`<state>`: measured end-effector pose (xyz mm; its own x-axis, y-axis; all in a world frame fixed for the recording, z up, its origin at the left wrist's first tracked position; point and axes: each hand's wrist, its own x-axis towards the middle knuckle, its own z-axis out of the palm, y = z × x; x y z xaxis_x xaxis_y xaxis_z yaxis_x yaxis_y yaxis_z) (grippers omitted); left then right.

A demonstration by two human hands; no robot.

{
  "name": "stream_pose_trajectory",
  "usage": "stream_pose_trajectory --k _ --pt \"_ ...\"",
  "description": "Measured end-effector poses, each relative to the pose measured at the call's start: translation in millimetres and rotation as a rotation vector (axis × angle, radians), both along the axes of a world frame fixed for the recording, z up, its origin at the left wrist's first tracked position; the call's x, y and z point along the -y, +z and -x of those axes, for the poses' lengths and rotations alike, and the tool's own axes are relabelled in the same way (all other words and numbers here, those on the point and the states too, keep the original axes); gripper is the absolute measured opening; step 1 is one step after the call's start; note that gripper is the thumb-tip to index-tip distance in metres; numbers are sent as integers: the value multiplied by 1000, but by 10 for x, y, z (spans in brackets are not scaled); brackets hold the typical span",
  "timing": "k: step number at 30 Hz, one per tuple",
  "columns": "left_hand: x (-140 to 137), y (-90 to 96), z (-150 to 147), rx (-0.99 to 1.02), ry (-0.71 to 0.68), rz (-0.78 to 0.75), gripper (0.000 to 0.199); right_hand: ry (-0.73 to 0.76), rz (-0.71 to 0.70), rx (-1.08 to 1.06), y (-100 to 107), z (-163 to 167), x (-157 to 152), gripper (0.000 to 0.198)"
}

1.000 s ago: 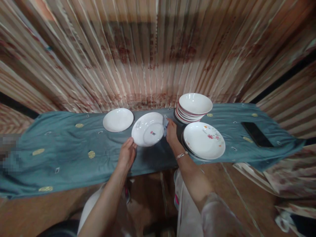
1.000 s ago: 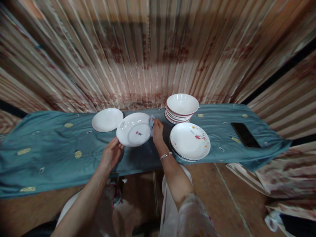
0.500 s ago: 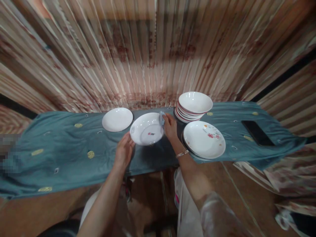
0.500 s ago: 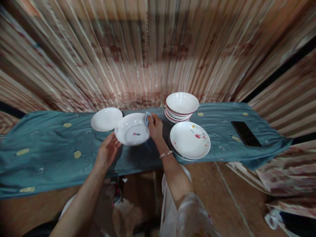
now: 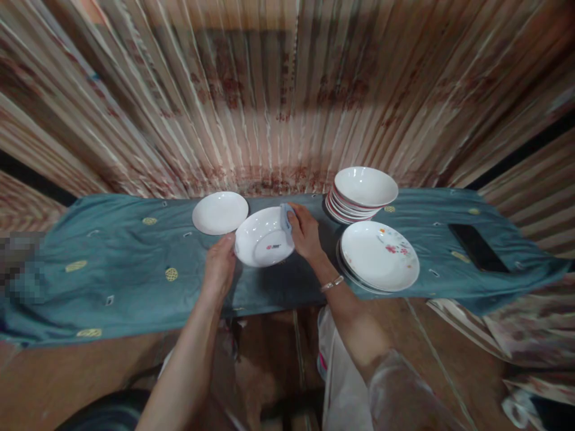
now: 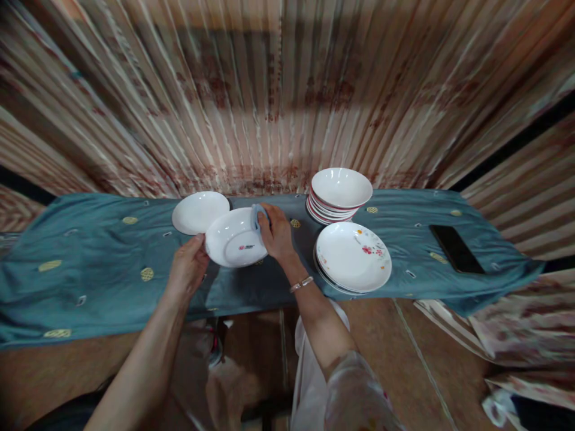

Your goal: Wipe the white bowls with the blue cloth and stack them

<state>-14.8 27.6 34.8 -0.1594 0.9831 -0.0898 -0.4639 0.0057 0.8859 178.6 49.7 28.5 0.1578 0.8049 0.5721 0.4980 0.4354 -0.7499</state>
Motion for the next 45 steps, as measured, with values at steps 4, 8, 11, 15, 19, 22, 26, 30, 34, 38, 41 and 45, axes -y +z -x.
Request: stream_pose_trajectory --k 4,8,11,15,19,22,26,30,34,38,41,45 --pt "3 -8 -16 16 -16 21 23 21 48 -16 -4 54 14 40" --pt "2 -26 2 61 -15 53 18 18 74 -51 -50 88 -3 39" --pt "-6 -38 6 97 7 59 17 -8 82 -89 -120 110 -30 41" --pt "-13 -58 12 119 26 59 16 -26 153 -217 -254 141 -86 43" --pt "-6 -89 41 138 55 62 12 -33 230 -350 -387 186 -133 46" --pt "9 -102 56 138 52 66 8 -55 273 -434 -458 222 -152 43" --pt "34 -95 49 135 49 65 9 -65 304 -492 -525 241 -173 42" --pt "50 -84 51 143 38 96 11 -59 313 -499 -597 234 -199 43" --pt "44 -95 75 174 37 145 12 -68 364 -496 -671 247 -202 47" --pt "31 -118 75 227 65 195 10 -69 417 -477 -729 263 -166 48" --pt "26 -136 50 261 59 232 3 -70 421 -466 -750 255 -116 48" --pt "10 -151 6 296 66 291 11 -71 439 -435 -742 237 -24 50"
